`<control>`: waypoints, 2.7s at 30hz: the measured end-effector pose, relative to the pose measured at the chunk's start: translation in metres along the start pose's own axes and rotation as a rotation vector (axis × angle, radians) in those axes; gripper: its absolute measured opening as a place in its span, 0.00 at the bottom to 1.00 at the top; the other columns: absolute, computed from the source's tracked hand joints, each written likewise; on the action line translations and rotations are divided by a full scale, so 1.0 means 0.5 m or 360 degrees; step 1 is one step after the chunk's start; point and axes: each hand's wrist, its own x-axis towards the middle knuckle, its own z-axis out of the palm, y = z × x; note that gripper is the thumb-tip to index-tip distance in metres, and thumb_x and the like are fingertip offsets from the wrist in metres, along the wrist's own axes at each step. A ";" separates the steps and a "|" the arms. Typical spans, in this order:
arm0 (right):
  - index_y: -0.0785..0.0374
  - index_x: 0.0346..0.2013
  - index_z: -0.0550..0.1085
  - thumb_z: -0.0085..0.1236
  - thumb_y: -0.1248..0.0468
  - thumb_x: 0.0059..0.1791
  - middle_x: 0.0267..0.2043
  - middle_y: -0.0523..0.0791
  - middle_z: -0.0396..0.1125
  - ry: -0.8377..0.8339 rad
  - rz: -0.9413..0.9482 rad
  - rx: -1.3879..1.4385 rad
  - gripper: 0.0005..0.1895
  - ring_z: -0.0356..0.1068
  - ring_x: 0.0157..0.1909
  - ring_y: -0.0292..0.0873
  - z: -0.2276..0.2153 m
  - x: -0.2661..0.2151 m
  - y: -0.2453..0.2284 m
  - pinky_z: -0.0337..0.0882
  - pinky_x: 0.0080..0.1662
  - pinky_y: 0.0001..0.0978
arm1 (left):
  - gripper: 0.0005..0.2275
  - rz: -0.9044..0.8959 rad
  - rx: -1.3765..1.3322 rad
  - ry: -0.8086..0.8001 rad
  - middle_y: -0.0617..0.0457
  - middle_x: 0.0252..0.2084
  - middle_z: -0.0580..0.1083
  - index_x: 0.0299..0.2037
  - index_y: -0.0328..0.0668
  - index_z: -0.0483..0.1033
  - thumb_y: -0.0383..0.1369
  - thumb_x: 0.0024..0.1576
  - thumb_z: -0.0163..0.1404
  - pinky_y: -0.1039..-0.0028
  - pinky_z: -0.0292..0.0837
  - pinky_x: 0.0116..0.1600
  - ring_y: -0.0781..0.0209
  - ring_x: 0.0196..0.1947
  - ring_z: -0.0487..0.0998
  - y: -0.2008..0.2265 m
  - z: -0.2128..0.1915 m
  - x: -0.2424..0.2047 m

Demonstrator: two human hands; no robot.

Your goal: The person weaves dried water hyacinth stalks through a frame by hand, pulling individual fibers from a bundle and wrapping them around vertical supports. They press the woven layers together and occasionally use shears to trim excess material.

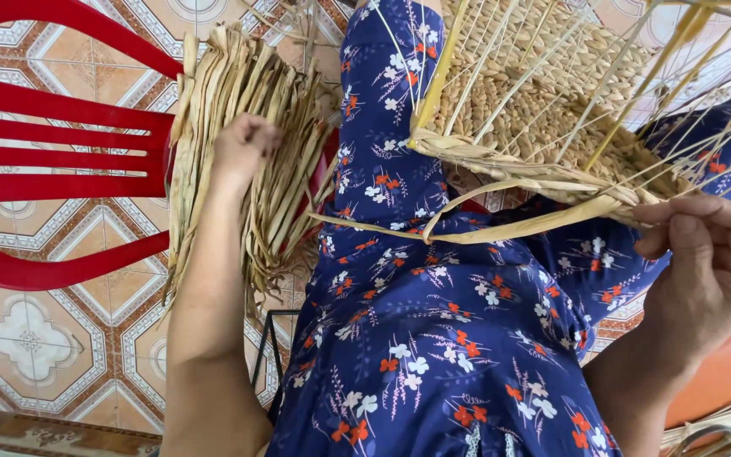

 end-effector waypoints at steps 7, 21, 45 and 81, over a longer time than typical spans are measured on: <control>0.73 0.49 0.71 0.51 0.77 0.65 0.42 0.57 0.73 -0.0029 -0.0008 -0.0047 0.02 0.70 0.31 0.38 0.003 0.000 -0.016 0.70 0.37 0.21 | 0.05 0.0488 -0.1478 0.0231 0.52 0.49 0.81 0.43 0.38 0.74 0.26 0.68 0.45 0.80 0.70 0.34 0.69 0.29 0.72 0.030 -0.115 0.010; 0.72 0.49 0.71 0.53 0.77 0.66 0.43 0.57 0.74 -0.0058 -0.0003 0.0008 0.02 0.71 0.32 0.38 -0.005 -0.004 -0.010 0.70 0.38 0.22 | 0.08 0.0198 0.0352 0.0093 0.46 0.38 0.78 0.51 0.41 0.75 0.30 0.64 0.49 0.76 0.81 0.32 0.63 0.29 0.80 -0.023 0.127 0.046; 0.66 0.64 0.66 0.63 0.70 0.48 0.42 0.41 0.76 -0.0933 -0.0046 -0.0547 0.30 0.70 0.29 0.27 0.317 0.039 -0.122 0.70 0.33 0.18 | 0.07 0.1041 -0.0864 -0.0725 0.54 0.34 0.81 0.44 0.37 0.79 0.31 0.61 0.58 0.83 0.74 0.40 0.71 0.35 0.80 0.165 -0.050 -0.232; 0.72 0.52 0.75 0.59 0.74 0.52 0.42 0.44 0.68 -0.0690 0.0001 -0.0038 0.13 0.70 0.41 0.32 0.223 0.034 -0.070 0.72 0.43 0.21 | 0.12 0.1489 -0.0616 -0.0331 0.59 0.36 0.76 0.50 0.39 0.76 0.28 0.58 0.60 0.82 0.75 0.38 0.72 0.32 0.76 0.394 0.057 -0.399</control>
